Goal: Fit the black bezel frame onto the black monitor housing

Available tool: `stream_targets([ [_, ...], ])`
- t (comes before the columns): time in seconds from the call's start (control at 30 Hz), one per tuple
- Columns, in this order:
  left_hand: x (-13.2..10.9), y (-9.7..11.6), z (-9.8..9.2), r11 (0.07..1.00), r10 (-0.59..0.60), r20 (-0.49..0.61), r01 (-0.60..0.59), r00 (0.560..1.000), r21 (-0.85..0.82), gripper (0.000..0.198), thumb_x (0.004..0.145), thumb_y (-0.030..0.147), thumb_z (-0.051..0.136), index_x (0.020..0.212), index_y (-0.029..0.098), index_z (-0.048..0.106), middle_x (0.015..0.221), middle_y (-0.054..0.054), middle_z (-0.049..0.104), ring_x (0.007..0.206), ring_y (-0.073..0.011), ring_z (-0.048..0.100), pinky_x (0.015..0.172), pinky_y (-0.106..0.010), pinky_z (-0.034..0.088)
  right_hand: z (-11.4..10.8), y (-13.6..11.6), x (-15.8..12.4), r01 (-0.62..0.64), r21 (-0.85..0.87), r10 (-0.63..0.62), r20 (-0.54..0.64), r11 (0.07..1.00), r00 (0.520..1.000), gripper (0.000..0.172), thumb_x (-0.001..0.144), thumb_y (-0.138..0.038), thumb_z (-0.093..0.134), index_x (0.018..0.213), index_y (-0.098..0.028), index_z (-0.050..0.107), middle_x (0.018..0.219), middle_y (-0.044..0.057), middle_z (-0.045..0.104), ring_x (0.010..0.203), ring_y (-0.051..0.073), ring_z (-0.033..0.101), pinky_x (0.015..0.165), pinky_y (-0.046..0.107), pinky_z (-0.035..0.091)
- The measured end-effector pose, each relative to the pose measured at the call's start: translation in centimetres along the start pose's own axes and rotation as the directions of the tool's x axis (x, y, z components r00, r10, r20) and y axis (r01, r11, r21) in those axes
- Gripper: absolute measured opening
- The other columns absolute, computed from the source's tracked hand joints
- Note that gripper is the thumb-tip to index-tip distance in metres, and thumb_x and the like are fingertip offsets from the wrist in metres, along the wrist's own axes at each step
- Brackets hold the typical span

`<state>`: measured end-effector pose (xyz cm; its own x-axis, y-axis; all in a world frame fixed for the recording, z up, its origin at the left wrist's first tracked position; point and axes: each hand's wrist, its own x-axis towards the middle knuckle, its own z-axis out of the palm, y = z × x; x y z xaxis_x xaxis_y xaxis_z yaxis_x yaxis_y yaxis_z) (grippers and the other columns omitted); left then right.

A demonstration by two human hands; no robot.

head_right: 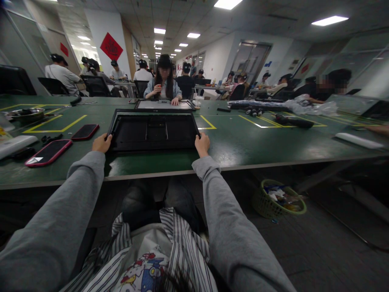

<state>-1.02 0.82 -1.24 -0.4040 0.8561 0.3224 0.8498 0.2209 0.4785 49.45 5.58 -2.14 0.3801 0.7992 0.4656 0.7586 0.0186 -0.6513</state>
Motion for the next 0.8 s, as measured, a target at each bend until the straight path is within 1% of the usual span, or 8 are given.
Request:
stream_targets([
  [0.2, -0.39, 0.33, -0.46, 0.999, -0.029, 0.032, 0.028, 0.999, 0.033, 0.055, 0.097, 0.052, 0.035, 0.132, 0.02, 0.063, 0.124, -0.02, 0.068, 0.115, -0.0341, 0.062, 0.094, -0.045, 0.046, 0.3, 0.21, 0.23, 0.016, -0.001, -0.016, -0.005, 1.0, 1.0, 0.039, 0.092, -0.028, 0.051, 0.124, -0.013, 0.068, 0.116, 0.018, 0.071, 0.108, 0.03, 0.063, 0.1, 0.047, 0.044],
  [0.37, -0.57, 0.54, -0.74, 0.999, -0.044, 0.018, 0.044, 0.999, 0.022, 0.053, 0.096, 0.052, 0.037, 0.131, 0.021, 0.064, 0.122, -0.019, 0.069, 0.112, -0.0339, 0.062, 0.093, -0.045, 0.046, 0.25, 0.28, 0.22, 0.011, 0.012, -0.011, -0.005, 1.0, 1.0, 0.039, 0.091, -0.031, 0.053, 0.123, -0.016, 0.07, 0.115, 0.017, 0.072, 0.107, 0.031, 0.064, 0.098, 0.047, 0.046],
  [0.57, -0.63, 0.57, -0.8, 0.999, -0.038, 0.001, 0.038, 0.999, 0.001, 0.048, 0.096, 0.048, 0.04, 0.127, 0.02, 0.066, 0.121, -0.019, 0.069, 0.112, -0.0348, 0.062, 0.091, -0.046, 0.046, 0.15, 0.18, 0.13, 0.026, 0.026, -0.026, -0.007, 0.999, 1.0, 0.039, 0.089, -0.031, 0.054, 0.121, -0.016, 0.071, 0.113, 0.017, 0.073, 0.104, 0.031, 0.065, 0.096, 0.047, 0.047],
  [0.7, -0.6, 0.6, -0.65, 1.0, 0.011, -0.046, -0.011, 0.999, -0.018, 0.045, 0.095, 0.045, 0.042, 0.122, 0.019, 0.068, 0.117, -0.019, 0.069, 0.109, -0.0334, 0.062, 0.091, -0.044, 0.046, 0.02, 0.02, 0.13, 0.051, 0.061, -0.049, -0.039, 0.997, 0.998, 0.039, 0.09, -0.03, 0.052, 0.121, -0.016, 0.07, 0.109, 0.016, 0.073, 0.102, 0.03, 0.065, 0.096, 0.047, 0.047],
  [0.8, -0.51, 0.69, -0.6, 0.996, 0.061, -0.149, -0.071, 0.987, -0.06, 0.045, 0.095, 0.043, 0.043, 0.123, 0.018, 0.068, 0.115, -0.018, 0.069, 0.11, -0.032, 0.062, 0.094, -0.044, 0.046, -0.34, -0.37, 0.04, 0.088, 0.1, -0.076, -0.117, 0.991, 0.99, 0.039, 0.093, -0.033, 0.049, 0.121, -0.015, 0.069, 0.111, 0.017, 0.072, 0.104, 0.029, 0.064, 0.098, 0.048, 0.046],
])
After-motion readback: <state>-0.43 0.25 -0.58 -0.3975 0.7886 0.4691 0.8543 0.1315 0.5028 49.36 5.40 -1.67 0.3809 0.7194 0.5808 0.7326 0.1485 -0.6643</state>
